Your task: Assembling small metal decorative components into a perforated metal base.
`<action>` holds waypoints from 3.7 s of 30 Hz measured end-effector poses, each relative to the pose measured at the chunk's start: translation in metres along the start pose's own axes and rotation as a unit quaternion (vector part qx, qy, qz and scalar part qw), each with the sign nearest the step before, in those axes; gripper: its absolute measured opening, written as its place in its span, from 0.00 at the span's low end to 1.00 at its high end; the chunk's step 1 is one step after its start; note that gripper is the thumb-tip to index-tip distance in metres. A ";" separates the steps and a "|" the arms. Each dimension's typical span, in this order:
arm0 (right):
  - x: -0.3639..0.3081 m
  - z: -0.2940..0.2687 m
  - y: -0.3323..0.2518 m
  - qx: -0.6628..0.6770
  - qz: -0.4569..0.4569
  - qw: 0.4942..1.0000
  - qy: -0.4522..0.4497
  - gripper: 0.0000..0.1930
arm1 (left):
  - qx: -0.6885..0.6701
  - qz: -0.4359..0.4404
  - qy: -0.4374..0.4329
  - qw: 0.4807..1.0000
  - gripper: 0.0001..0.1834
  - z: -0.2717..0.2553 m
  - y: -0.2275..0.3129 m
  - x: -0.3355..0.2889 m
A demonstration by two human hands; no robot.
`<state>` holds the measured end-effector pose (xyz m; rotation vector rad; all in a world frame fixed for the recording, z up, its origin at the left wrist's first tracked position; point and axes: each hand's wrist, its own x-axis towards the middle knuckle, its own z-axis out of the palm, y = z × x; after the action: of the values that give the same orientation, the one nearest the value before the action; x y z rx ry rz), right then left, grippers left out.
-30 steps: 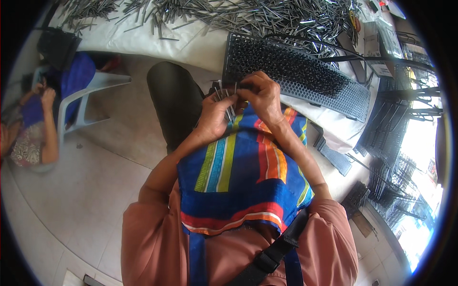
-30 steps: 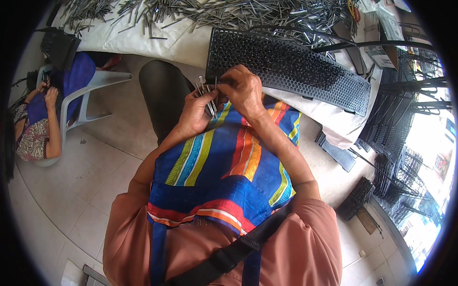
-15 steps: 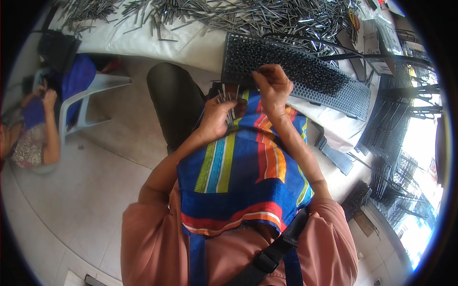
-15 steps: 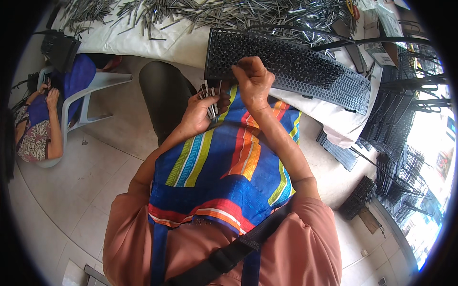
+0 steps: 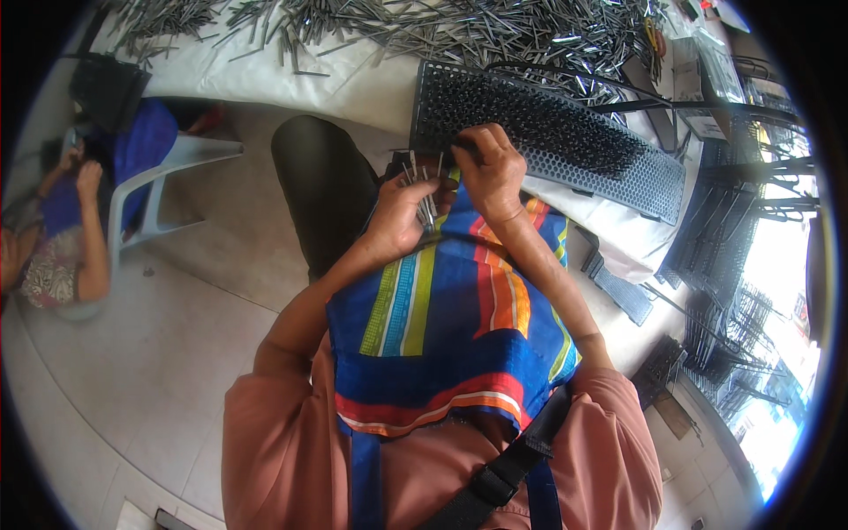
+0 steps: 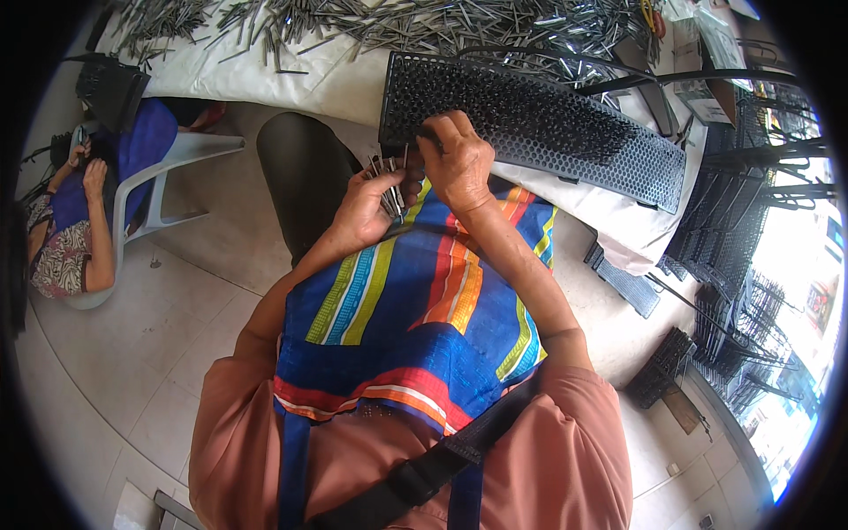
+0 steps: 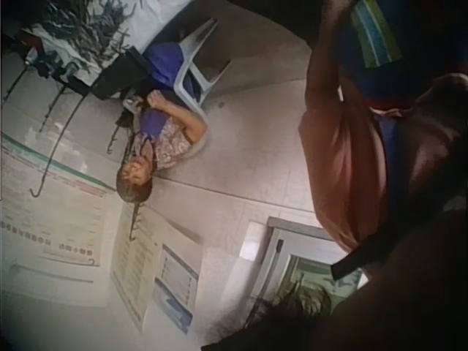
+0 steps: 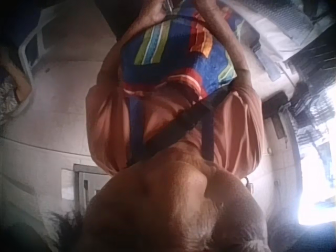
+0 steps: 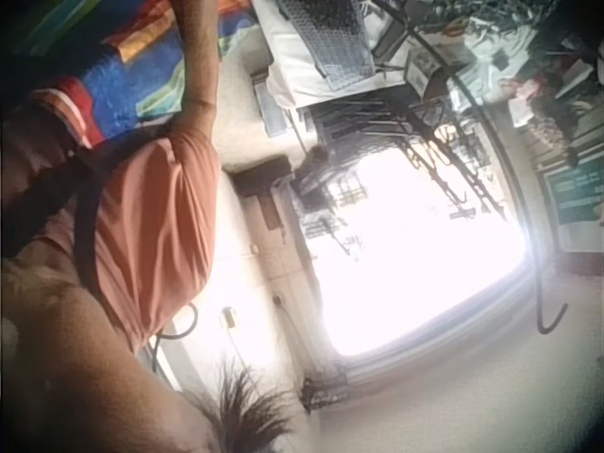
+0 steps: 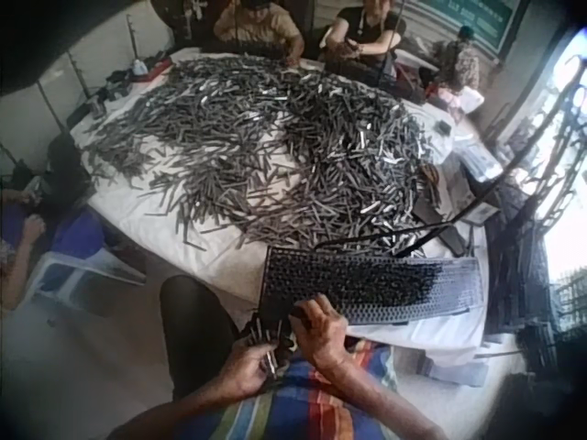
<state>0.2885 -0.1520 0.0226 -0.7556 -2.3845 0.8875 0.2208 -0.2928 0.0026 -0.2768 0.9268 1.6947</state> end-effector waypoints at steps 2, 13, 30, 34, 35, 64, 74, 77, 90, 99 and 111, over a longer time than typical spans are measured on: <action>0.002 -0.003 -0.005 -0.003 0.008 1.000 0.006 0.07 | -0.005 -0.005 0.009 1.000 0.13 0.002 0.003 -0.001; 0.005 -0.004 0.007 -0.019 -0.075 0.997 0.022 0.05 | -0.033 -0.015 0.015 0.999 0.10 -0.003 0.001 0.003; -0.005 -0.019 -0.006 0.192 0.129 0.964 -0.133 0.07 | 0.005 -0.053 -0.008 0.999 0.12 0.004 -0.003 0.003; -0.007 -0.008 0.014 0.327 0.154 0.932 0.025 0.05 | 0.015 -0.048 0.017 0.999 0.12 0.013 -0.002 0.001; -0.005 -0.008 0.014 0.329 0.154 0.932 0.024 0.05 | 0.073 -0.058 0.000 0.996 0.12 0.006 -0.004 0.001; -0.055 -0.053 0.035 -0.043 -0.087 0.995 0.035 0.11 | 0.035 0.137 0.091 0.986 0.09 0.002 0.000 -0.004; -0.089 -0.093 0.106 0.304 0.365 0.860 0.186 0.13 | 0.052 0.102 0.121 0.986 0.04 0.000 0.009 0.012; -0.077 -0.093 0.119 0.393 0.428 0.784 0.220 0.14 | -0.011 0.076 0.132 0.988 0.04 -0.005 0.011 0.029; -0.049 -0.055 0.127 0.324 0.438 0.796 0.264 0.20 | 0.045 0.079 0.214 0.973 0.08 -0.004 0.050 0.081; -0.051 -0.047 0.116 0.344 0.436 0.820 0.143 0.21 | 0.036 0.097 0.237 0.966 0.10 -0.034 0.083 0.092; -0.043 -0.090 0.077 0.394 0.364 0.844 0.007 0.10 | 0.212 -0.105 -0.102 0.966 0.12 0.081 -0.017 0.033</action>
<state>0.3993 -0.0918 0.0194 -1.2780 -1.4126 1.9651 0.2469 -0.2116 0.0292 0.0845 1.0390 1.2655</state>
